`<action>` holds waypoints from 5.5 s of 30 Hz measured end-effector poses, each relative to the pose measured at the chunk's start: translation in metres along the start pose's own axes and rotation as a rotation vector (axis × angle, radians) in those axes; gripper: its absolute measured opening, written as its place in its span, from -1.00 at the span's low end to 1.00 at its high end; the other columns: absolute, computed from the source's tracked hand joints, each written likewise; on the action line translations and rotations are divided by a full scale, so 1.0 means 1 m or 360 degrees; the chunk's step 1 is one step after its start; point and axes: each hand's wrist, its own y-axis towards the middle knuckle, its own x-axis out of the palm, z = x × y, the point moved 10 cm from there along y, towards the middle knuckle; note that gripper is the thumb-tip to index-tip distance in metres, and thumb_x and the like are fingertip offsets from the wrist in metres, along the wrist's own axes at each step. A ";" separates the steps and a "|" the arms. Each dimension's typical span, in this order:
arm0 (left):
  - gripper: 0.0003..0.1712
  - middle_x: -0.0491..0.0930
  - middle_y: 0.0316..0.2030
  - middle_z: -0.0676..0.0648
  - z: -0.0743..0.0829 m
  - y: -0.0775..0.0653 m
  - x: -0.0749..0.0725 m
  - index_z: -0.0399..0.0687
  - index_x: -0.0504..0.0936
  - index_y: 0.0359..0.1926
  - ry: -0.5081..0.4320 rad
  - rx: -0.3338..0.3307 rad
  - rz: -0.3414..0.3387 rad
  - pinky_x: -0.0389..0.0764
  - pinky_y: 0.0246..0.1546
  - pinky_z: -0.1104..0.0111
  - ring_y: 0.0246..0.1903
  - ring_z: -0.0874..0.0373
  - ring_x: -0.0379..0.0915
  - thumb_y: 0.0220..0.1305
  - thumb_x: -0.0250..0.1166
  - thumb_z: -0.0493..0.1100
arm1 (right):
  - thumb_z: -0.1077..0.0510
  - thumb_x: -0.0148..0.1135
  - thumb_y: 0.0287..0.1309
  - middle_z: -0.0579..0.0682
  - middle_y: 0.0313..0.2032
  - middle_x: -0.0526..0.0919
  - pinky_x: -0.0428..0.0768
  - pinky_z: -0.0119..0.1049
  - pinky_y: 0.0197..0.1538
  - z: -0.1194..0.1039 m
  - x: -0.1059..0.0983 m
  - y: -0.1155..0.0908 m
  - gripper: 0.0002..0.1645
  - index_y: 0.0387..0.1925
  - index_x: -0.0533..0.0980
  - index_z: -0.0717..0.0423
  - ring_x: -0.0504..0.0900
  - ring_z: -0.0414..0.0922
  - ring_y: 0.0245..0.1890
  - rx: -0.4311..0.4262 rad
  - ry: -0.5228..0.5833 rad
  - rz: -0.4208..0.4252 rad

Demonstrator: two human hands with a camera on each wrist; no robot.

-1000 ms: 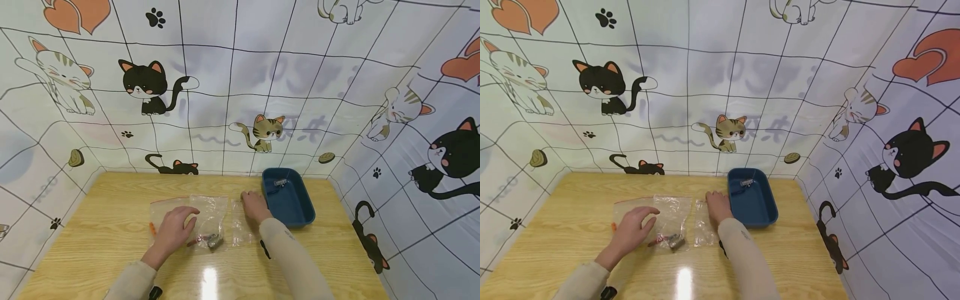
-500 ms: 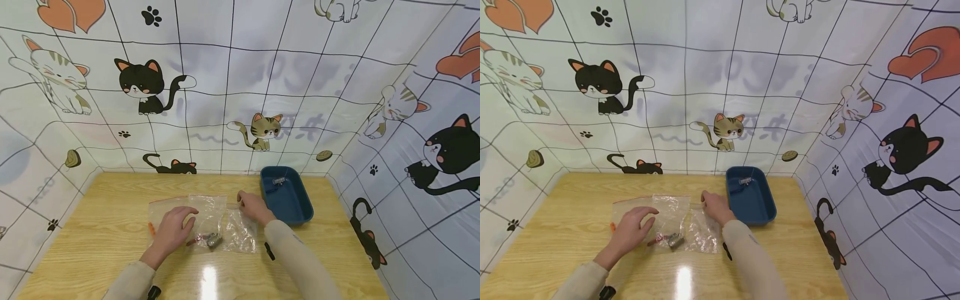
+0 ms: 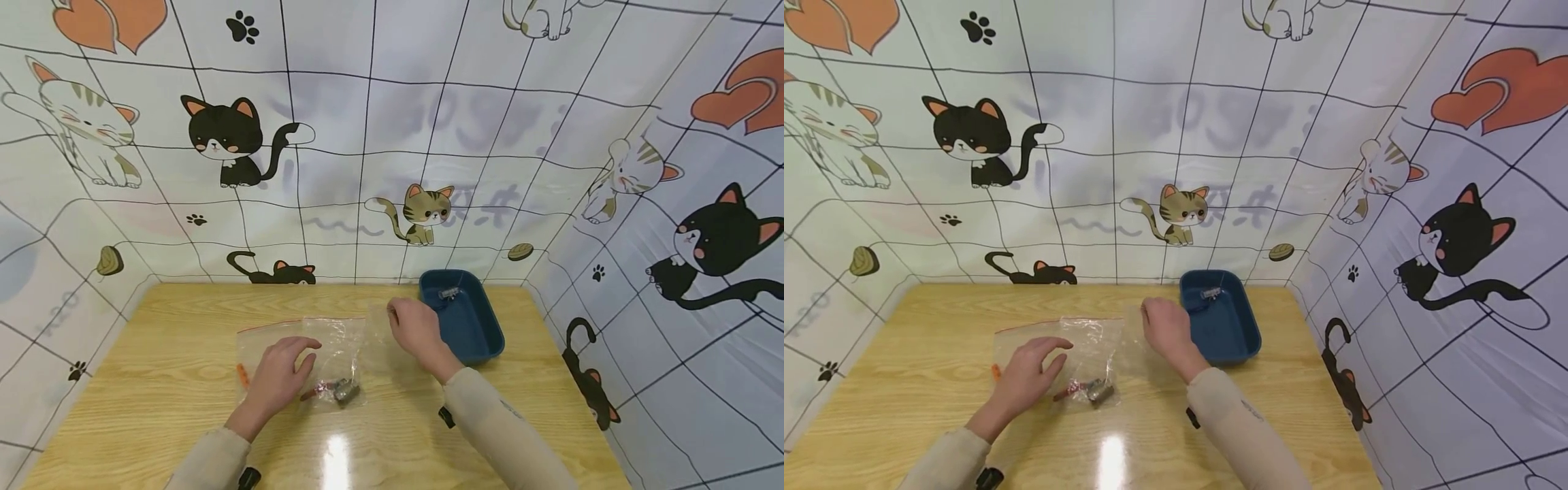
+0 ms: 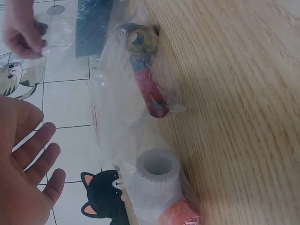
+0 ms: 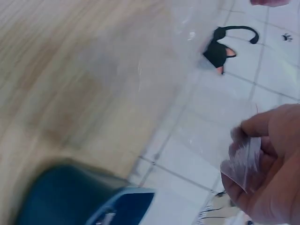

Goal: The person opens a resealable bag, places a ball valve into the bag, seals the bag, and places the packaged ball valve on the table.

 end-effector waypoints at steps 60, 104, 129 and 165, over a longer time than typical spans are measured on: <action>-0.84 0.66 -0.33 0.11 0.062 0.039 -0.011 0.11 0.64 -0.16 -0.0522 0.0086 -0.0102 0.53 -0.14 0.22 -0.28 0.29 0.53 0.44 0.12 -0.17 | 0.02 0.18 0.32 -0.22 -0.44 0.71 0.46 -0.49 -0.42 -0.079 -0.061 -0.036 -0.80 -0.21 0.71 -0.10 0.49 -0.40 -0.54 -0.0251 0.0801 -0.0126; -0.79 0.55 -0.50 0.13 0.080 0.044 0.001 0.10 0.48 -0.51 -0.0203 -0.0010 -0.0115 0.42 -0.24 0.26 -0.46 0.24 0.36 0.26 0.17 -0.23 | 0.08 0.17 0.32 -0.24 -0.55 0.65 0.22 -0.50 -0.63 -0.070 -0.053 -0.039 -0.81 -0.25 0.70 -0.17 0.32 -0.39 -0.68 -0.0202 0.0465 0.0033; -0.81 0.57 -0.55 0.20 0.081 0.042 -0.008 0.14 0.57 -0.55 -0.0192 -0.0007 0.0063 0.53 -0.20 0.22 -0.44 0.26 0.47 0.13 0.24 -0.24 | 0.11 0.25 0.21 -0.21 -0.51 0.72 0.16 -0.51 -0.69 -0.069 -0.056 -0.041 -0.85 -0.28 0.72 -0.16 0.33 -0.36 -0.74 -0.0175 0.0176 0.0232; -0.87 0.75 -0.37 0.02 0.100 0.047 -0.025 0.05 0.69 -0.44 0.0009 0.0107 0.0513 0.51 0.03 -0.04 -0.16 -0.02 0.64 0.03 0.29 -0.29 | 0.10 0.29 0.20 -0.17 -0.61 0.69 0.36 -0.46 -0.61 -0.074 -0.071 -0.049 -0.89 -0.30 0.72 -0.10 0.53 -0.26 -0.66 -0.0359 -0.0123 0.0507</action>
